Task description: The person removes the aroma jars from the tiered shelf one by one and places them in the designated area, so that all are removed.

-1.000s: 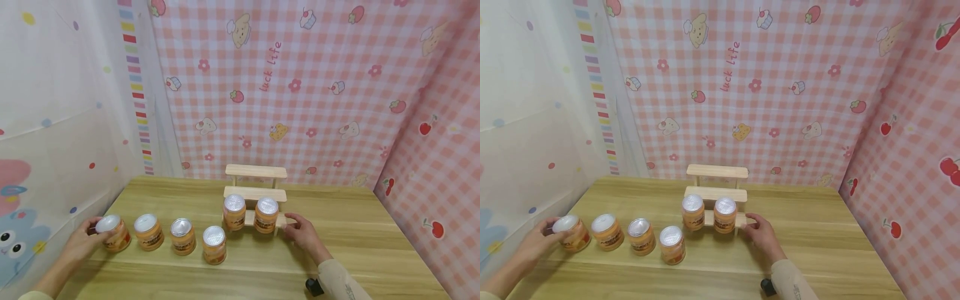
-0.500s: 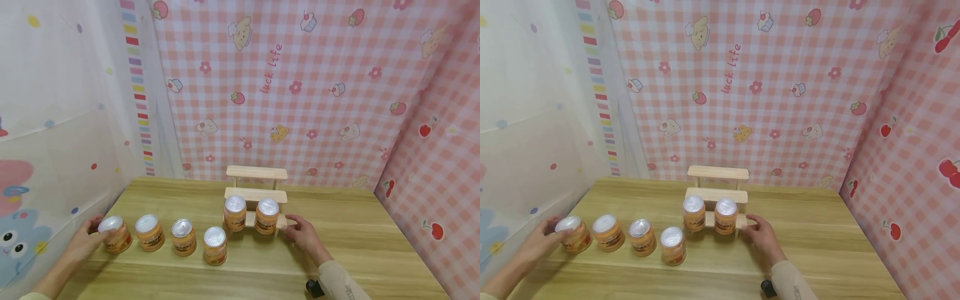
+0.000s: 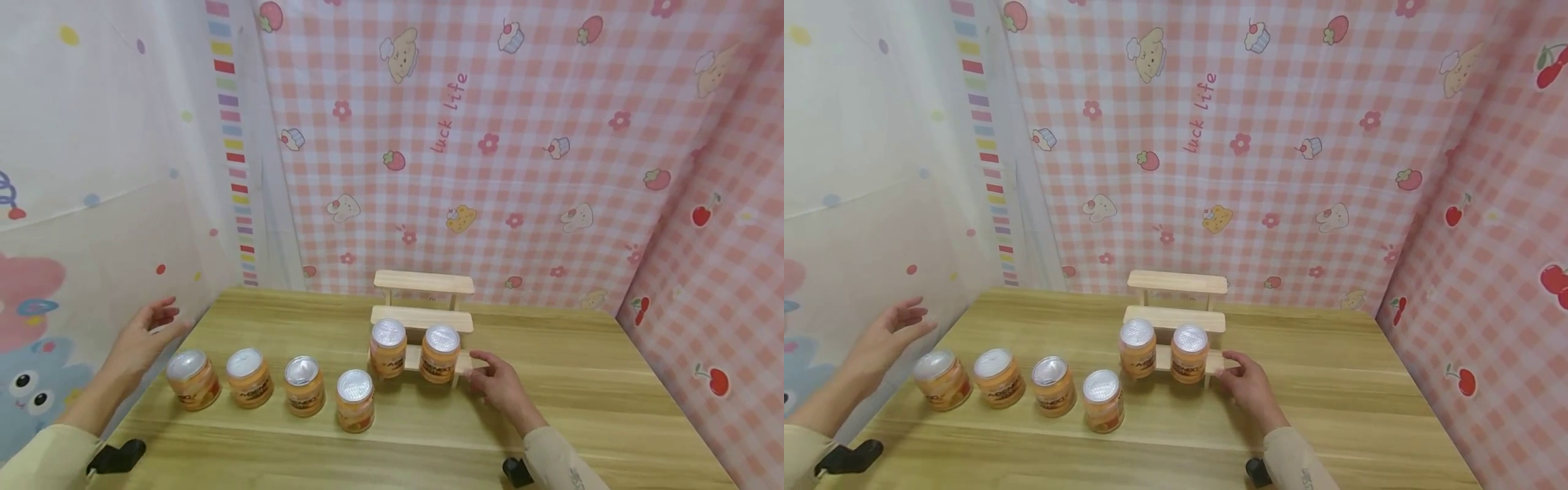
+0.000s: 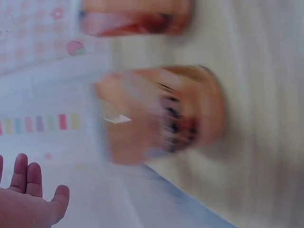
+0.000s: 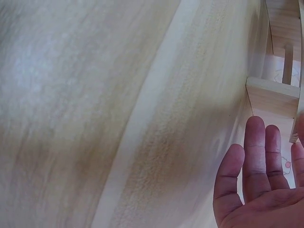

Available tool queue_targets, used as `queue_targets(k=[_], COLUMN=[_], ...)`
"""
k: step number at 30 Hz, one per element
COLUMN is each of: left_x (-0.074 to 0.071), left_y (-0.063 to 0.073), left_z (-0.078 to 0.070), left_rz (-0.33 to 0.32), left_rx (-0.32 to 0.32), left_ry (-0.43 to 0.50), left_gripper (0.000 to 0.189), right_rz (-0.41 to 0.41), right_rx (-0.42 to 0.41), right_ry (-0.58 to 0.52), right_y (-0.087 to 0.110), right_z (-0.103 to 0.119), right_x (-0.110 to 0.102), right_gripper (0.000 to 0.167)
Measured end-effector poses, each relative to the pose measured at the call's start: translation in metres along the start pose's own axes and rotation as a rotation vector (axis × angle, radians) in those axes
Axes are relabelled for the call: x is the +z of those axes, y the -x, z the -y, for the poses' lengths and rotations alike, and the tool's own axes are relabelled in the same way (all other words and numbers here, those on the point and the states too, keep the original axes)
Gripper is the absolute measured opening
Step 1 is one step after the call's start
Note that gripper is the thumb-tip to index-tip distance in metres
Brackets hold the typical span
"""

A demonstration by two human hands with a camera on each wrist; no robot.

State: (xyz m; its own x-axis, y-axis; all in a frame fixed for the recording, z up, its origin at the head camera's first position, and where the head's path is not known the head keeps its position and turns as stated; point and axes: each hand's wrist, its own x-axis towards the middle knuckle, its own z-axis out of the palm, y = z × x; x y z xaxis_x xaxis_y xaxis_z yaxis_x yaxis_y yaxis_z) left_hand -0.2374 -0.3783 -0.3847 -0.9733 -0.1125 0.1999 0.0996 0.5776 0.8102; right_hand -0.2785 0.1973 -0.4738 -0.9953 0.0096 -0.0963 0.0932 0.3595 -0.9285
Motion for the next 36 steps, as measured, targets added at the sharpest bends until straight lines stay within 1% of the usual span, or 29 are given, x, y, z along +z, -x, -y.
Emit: queue_targets(k=[5, 9, 12, 16, 20, 22, 29, 36], left_x=[0.005, 0.015, 0.023, 0.035, 0.047, 0.054, 0.085, 0.116], left_y=[-0.021, -0.034, -0.042, -0.053, -0.064, -0.069, -0.088, -0.105], left_z=[-0.032, -0.057, -0.070, -0.084, -0.099, -0.107, -0.132, -0.154], left_rz=[0.042, 0.075, 0.108, 0.131, 0.140, 0.153, 0.213, 0.263], left_rx=[0.015, 0.024, 0.027, 0.035, 0.048, 0.044, 0.031, 0.057], left_ry=[0.030, 0.080, 0.120, 0.174, 0.208, 0.225, 0.260, 0.302], left_gripper=[0.078, 0.078, 0.078, 0.076, 0.073, 0.073, 0.076, 0.069], right_rz=[-0.004, -0.008, -0.007, -0.007, -0.005, -0.004, 0.011, 0.030], right_rx=[0.010, 0.021, 0.019, 0.011, 0.005, 0.002, -0.013, -0.014], right_ry=[0.005, -0.002, -0.007, -0.011, 0.000, 0.009, 0.022, 0.010], right_y=[-0.001, -0.001, -0.001, 0.000, 0.002, 0.002, 0.004, 0.002], right_z=[-0.001, 0.000, 0.001, 0.003, 0.003, 0.002, -0.001, 0.002], right_x=[0.000, 0.001, 0.001, 0.001, 0.000, 0.000, -0.004, -0.007], right_gripper=[0.042, 0.044, 0.044, 0.043, 0.042, 0.042, 0.043, 0.042])
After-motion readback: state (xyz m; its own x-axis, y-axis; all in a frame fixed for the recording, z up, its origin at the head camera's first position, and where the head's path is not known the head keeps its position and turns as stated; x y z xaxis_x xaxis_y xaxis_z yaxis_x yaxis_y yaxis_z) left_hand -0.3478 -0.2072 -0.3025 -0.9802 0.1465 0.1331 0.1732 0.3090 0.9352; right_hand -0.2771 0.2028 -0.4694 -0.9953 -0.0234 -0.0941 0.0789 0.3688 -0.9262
